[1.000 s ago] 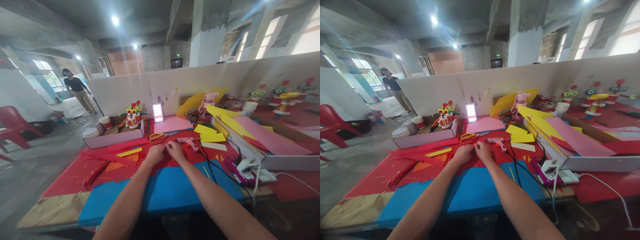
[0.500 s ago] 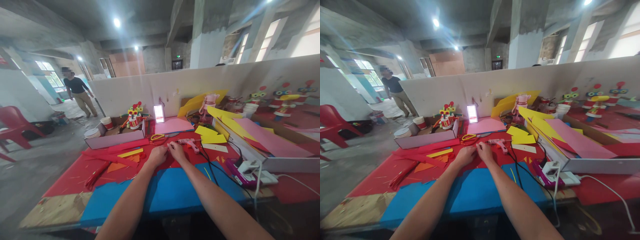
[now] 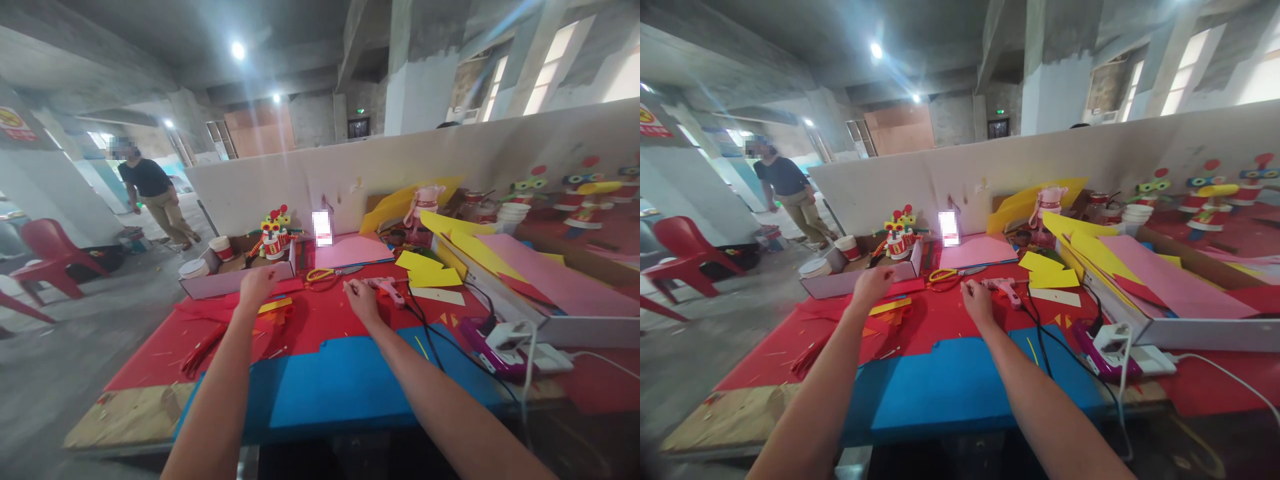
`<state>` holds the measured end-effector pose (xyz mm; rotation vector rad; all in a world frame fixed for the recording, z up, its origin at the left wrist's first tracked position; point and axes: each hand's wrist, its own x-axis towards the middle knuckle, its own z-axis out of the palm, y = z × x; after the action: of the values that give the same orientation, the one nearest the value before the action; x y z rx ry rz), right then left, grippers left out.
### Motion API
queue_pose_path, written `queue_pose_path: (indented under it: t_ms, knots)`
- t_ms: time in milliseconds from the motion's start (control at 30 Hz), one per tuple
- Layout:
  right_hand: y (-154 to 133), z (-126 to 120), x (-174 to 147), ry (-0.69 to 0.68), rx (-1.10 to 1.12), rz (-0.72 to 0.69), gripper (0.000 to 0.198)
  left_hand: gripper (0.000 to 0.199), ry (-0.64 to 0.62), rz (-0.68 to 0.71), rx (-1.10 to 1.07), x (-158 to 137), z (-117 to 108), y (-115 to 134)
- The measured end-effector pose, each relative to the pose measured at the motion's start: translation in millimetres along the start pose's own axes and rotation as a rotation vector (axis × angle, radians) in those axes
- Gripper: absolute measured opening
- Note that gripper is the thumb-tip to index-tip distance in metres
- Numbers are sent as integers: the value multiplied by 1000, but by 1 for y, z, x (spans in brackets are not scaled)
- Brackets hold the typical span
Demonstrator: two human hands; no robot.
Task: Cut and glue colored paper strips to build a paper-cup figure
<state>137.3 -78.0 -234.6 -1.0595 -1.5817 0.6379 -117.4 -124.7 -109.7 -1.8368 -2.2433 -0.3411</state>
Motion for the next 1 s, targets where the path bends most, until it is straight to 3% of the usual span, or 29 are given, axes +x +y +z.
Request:
queue_pose_path:
  t_ms: [133, 333, 400, 800, 1000]
  knots:
    - [1, 0, 1, -1, -15, -12, 33, 31, 39, -87, -2, 4, 9, -25]
    - [1, -4, 1, -7, -54, -29, 35, 46, -11, 143, 56, -8, 52, -15]
    - [1, -5, 0, -6, -68, -38, 36, 54, -24, 141, 78, -8, 59, -12]
    - [-4, -6, -2, -27, -67, -38, 36, 56, -120, 1, 88, -8, 59, -8]
    - [-4, -6, -3, -27, -61, -24, 35, 41, -85, -49, 131, -6, 56, -10]
